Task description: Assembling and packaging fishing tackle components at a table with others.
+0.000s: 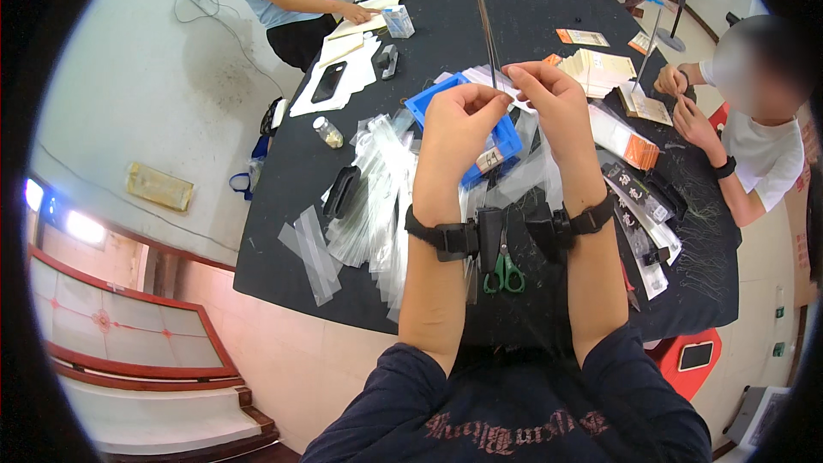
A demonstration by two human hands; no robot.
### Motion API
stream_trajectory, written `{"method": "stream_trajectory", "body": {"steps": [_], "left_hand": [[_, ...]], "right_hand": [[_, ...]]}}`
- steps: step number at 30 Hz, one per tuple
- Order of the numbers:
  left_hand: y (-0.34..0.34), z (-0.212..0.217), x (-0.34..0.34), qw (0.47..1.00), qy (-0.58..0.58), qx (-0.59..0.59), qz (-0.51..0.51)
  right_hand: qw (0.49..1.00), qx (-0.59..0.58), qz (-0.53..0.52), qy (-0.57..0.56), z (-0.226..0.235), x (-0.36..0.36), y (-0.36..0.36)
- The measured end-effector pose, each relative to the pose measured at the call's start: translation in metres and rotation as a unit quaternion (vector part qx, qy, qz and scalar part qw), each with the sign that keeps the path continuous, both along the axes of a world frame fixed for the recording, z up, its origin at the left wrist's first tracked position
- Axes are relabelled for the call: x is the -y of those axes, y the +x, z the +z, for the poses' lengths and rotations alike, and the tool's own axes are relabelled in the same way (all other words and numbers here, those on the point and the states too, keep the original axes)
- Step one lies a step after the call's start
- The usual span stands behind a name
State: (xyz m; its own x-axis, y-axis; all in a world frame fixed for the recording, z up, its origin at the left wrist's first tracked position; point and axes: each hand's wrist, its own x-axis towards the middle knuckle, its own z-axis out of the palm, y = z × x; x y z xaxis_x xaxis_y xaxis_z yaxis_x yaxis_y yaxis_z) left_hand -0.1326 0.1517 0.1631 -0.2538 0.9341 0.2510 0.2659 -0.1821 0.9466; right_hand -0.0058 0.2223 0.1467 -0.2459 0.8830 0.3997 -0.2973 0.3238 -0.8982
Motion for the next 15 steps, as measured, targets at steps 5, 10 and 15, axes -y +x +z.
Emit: {"method": "stream_trajectory", "body": {"steps": [5,10,15], "left_hand": [[-0.003,-0.006,0.0,1.0,0.003,0.009,0.006],[-0.006,-0.005,0.001,1.0,-0.006,0.023,0.002],[-0.008,-0.005,0.003,1.0,-0.005,0.028,0.006]], "right_hand": [[0.996,0.023,-0.061,0.063,0.008,-0.015,0.011],[0.993,0.097,-0.017,0.063,0.051,-0.036,0.006],[0.986,0.14,-0.008,0.085,0.071,-0.045,-0.005]]}}
